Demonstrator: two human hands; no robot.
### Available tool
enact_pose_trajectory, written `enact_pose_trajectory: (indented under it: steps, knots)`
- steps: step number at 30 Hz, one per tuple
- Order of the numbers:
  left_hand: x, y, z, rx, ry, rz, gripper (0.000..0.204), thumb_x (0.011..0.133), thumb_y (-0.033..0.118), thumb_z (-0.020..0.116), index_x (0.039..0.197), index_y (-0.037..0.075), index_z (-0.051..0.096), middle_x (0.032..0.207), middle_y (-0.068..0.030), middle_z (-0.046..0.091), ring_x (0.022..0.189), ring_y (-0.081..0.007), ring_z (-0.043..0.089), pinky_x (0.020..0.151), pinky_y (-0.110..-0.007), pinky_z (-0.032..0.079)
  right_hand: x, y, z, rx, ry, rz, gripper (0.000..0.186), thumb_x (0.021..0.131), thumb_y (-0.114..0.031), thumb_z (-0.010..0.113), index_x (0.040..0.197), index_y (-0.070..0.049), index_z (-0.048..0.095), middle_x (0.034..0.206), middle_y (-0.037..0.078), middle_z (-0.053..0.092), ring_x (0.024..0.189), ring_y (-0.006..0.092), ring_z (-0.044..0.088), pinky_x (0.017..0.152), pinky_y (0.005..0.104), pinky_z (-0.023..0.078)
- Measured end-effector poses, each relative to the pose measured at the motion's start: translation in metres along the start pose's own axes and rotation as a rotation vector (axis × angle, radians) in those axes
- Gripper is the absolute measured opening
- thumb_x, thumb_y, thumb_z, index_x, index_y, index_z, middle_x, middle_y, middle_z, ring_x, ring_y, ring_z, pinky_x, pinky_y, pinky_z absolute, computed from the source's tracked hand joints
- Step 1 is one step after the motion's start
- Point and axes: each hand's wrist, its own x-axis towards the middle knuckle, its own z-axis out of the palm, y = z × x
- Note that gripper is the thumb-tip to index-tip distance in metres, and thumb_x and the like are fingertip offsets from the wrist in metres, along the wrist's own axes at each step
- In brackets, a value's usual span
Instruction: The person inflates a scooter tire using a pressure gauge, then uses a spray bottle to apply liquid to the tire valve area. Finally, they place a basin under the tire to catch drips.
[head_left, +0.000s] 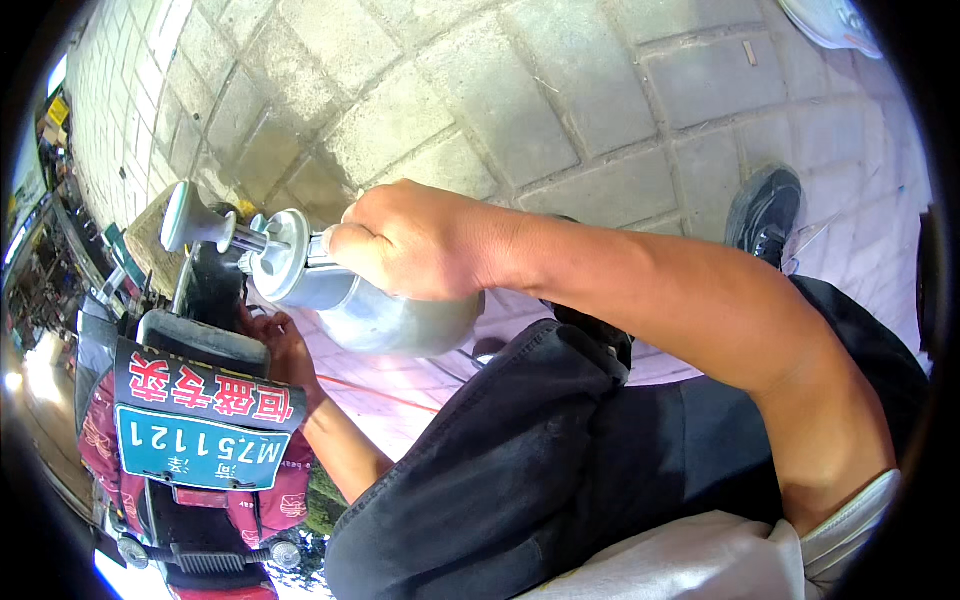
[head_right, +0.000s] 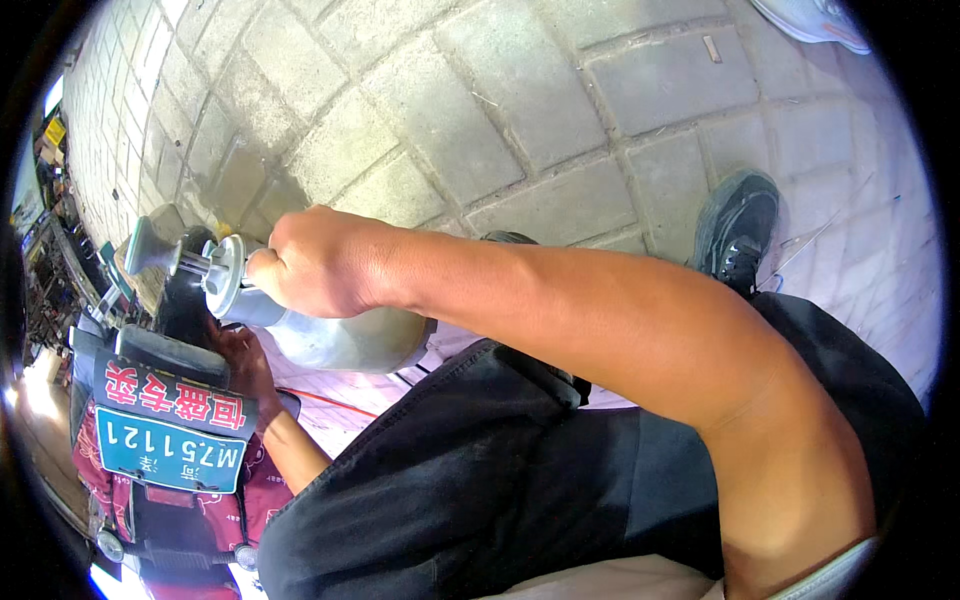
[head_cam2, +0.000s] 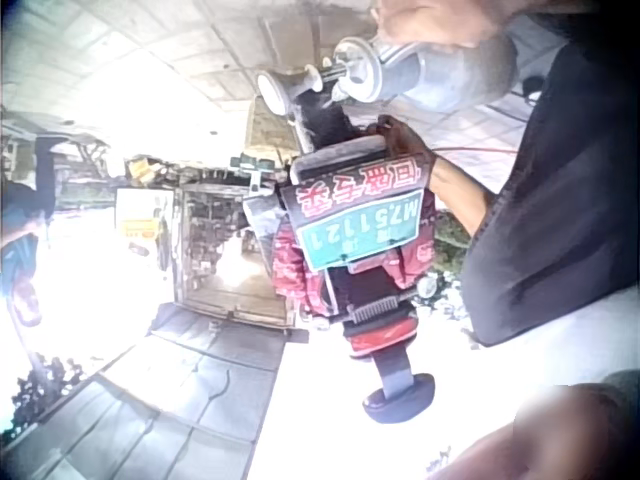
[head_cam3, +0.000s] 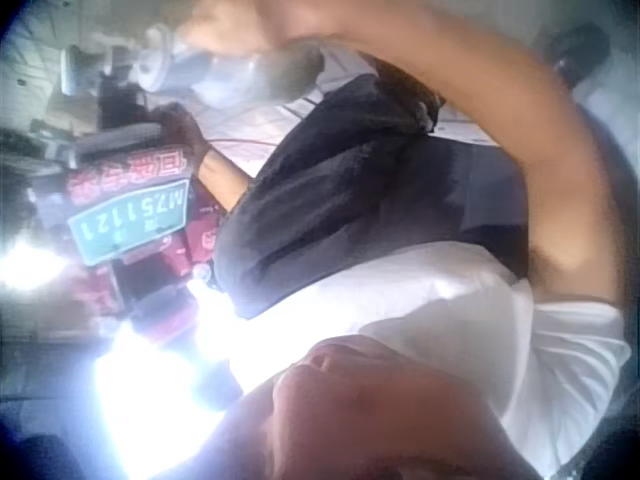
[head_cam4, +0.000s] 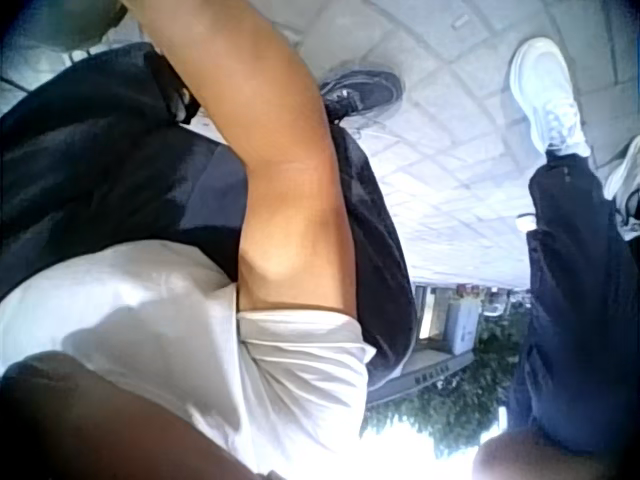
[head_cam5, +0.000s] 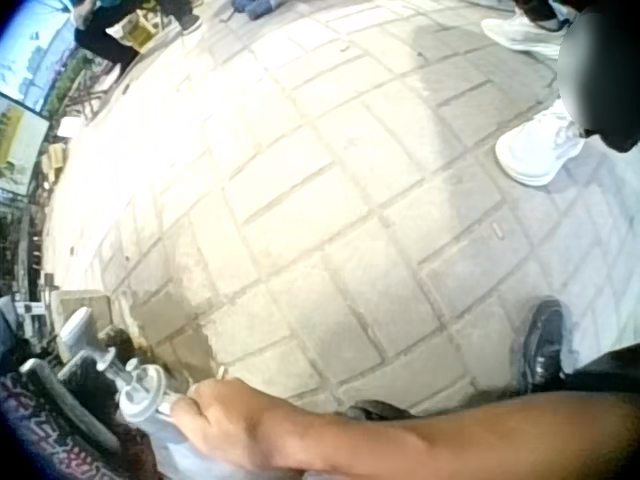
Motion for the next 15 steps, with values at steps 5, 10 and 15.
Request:
enact_pose_trajectory:
  steps: [5,10,15]
  knots:
    - [-0.004,-0.001,0.002,-0.021,0.037,0.038,0.051,0.091,0.024,0.044,0.137,0.002,0.042,0.107,-0.0110,0.053,0.091,-0.0216,0.047,0.087,-0.039,0.031,0.000,-0.005,0.001,0.054,-0.015,0.011,0.044,0.094,-0.030,0.043,0.075,0.007,0.059,0.063,0.024,0.056,0.057,0.0270,0.053,0.060,0.0421,0.042]
    - [0.011,-0.031,0.025,0.274,0.270,0.192,0.051,0.094,0.025,0.045,0.140,0.006,0.038,0.143,-0.0110,0.042,0.111,-0.0216,0.048,0.098,-0.037,0.033,-0.001,-0.003,0.000,0.036,-0.010,-0.020,0.045,0.094,-0.030,0.042,0.075,0.007,0.059,0.063,0.024,0.056,0.057,0.0277,0.053,0.060,0.0421,0.042]
    - [0.008,-0.001,-0.002,0.169,0.064,0.081,0.056,0.090,0.021,0.050,0.140,0.000,0.037,0.126,-0.0083,0.054,0.097,-0.0169,0.047,0.088,-0.034,0.034,-0.001,0.000,-0.001,-0.011,0.001,-0.055,0.044,0.094,-0.030,0.043,0.078,0.006,0.060,0.067,0.025,0.058,0.060,0.0303,0.057,0.061,0.0430,0.043]
